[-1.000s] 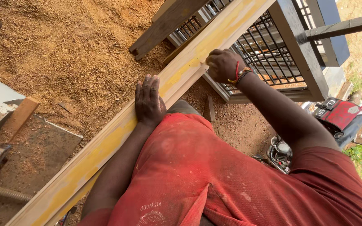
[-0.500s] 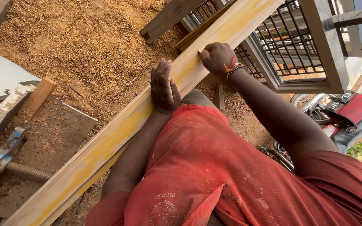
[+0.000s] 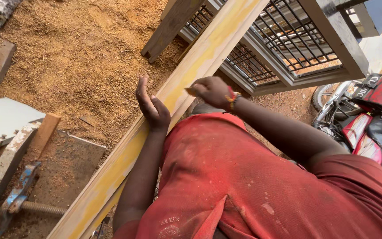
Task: The person sands a long wooden plank using a sanding block. They hold the plank with one hand and rub the sanding block along its length with the other hand, moving back and forth to smooth the surface.
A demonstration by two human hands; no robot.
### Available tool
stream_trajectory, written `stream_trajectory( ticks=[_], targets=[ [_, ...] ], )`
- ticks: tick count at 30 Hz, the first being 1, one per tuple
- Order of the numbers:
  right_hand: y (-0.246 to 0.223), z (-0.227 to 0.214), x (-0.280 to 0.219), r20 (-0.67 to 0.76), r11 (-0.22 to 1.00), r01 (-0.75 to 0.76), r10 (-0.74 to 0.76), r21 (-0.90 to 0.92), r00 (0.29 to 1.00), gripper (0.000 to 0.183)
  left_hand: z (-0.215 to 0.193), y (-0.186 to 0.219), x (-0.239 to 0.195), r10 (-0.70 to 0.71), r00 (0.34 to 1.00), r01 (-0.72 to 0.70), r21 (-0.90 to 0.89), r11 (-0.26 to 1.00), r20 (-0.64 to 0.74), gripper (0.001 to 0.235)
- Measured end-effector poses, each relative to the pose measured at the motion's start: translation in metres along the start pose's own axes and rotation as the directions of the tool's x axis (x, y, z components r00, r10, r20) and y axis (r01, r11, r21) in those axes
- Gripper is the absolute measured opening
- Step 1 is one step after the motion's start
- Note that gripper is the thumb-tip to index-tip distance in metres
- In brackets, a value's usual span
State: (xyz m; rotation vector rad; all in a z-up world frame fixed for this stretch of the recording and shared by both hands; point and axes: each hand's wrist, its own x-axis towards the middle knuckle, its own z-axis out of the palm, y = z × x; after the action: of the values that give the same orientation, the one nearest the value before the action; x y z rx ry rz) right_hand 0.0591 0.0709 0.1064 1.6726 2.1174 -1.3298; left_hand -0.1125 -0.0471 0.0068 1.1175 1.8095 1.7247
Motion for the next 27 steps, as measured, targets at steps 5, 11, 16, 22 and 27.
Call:
stream_trajectory(
  ticks=[5, 11, 16, 22, 27],
  targets=[
    [0.077, -0.087, -0.038, -0.199, 0.877, -0.019, 0.130, 0.480, 0.971, 0.036, 0.032, 0.012, -0.009, 0.212, 0.903, -0.268, 0.106, 0.958, 0.374, 0.055],
    [0.151, -0.114, -0.067, -0.443, 0.706, 0.203, 0.173, 0.678, 0.880, 0.040, 0.150, 0.023, -0.007, 0.293, 0.574, -0.454, -0.001, 0.891, 0.764, 0.060],
    [0.186, -0.116, -0.078, -0.465, 0.645, 0.341, 0.025, 0.684, 0.885, 0.040, 0.292, 0.037, 0.017, 0.030, 0.492, -0.611, 0.320, 0.724, 0.870, 0.070],
    [0.223, -0.130, -0.083, -0.341, 0.601, 0.344, -0.125, 0.721, 0.932, 0.040, 0.328, 0.029, -0.002, -0.233, 0.648, -0.583, 0.670, 0.460, 0.725, 0.075],
    [0.243, -0.142, -0.061, -0.122, 0.663, 0.261, -0.249, 0.702, 0.961, 0.039, 0.285, 0.024, -0.033, -0.354, 0.770, -0.286, 0.784, 0.551, 0.530, 0.070]
  ],
)
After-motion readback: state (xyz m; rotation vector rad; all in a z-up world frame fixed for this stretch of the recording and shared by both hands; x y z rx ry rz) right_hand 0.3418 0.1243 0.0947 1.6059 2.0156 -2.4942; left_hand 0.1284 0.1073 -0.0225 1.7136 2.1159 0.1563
